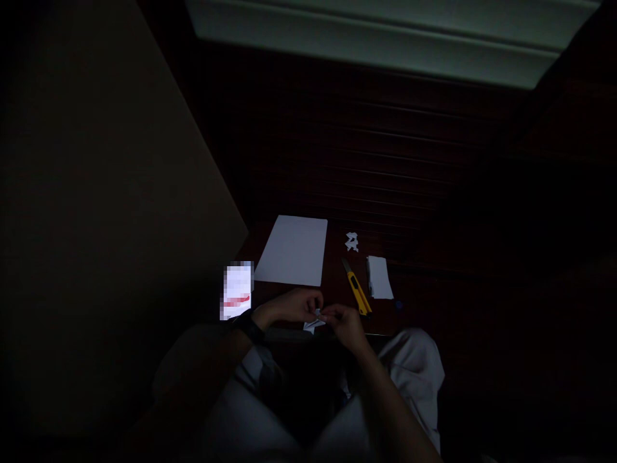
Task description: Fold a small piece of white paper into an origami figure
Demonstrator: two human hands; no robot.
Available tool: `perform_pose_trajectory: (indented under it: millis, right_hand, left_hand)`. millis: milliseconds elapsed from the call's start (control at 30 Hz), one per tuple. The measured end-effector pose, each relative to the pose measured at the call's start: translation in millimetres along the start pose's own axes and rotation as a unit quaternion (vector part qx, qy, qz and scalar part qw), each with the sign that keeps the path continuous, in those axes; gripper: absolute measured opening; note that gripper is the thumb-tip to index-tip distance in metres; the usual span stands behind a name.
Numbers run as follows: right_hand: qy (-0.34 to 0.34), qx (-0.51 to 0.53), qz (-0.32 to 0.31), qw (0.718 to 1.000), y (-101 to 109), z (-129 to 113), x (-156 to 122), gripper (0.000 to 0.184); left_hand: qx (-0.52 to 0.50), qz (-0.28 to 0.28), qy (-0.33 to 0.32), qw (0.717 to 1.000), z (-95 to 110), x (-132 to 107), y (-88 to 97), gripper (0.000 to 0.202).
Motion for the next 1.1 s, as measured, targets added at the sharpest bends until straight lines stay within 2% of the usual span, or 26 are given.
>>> perform_pose_trajectory:
  millis: [167, 400, 667, 867, 1100]
  right_hand:
    - [0.005, -0.003, 0.009, 1.000, 1.4, -1.6, -0.8, 0.021]
    - [0.008, -0.005, 0.015, 1.000, 1.0, -3.3, -2.2, 0.021]
    - [0.009, -0.001, 0.014, 1.000, 1.8, -8.4, -1.2, 0.020]
    - [0.001, 0.000, 0.014, 1.000, 0.0, -4.2, -0.7, 0.021]
    - [0.011, -0.007, 0.014, 1.000, -0.4, -6.9, -2.4, 0.019]
  left_hand:
    - [-0.040, 0.038, 0.016, 0.998, -7.6, -2.4, 0.1, 0.029]
    - [-0.055, 0.062, 0.017, 0.996, -10.3, -7.1, -1.1, 0.029]
    - [-0.055, 0.043, -0.006, 0.998, -12.9, -5.0, 0.1, 0.024]
    - [-0.063, 0.048, -0.011, 0.997, -13.1, -3.4, 1.4, 0.024]
    - [-0.092, 0.059, 0.022, 0.994, -18.9, -5.1, 1.6, 0.035]
Point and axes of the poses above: each hand's wrist, its own x-axis towards the middle knuckle, its own y-axis out of the back of the hand, z = x × y, the point moved 8 cm from there along x, towards the middle knuckle, and after that the axes turned 13 degrees about -x, right-handed, at the moved point
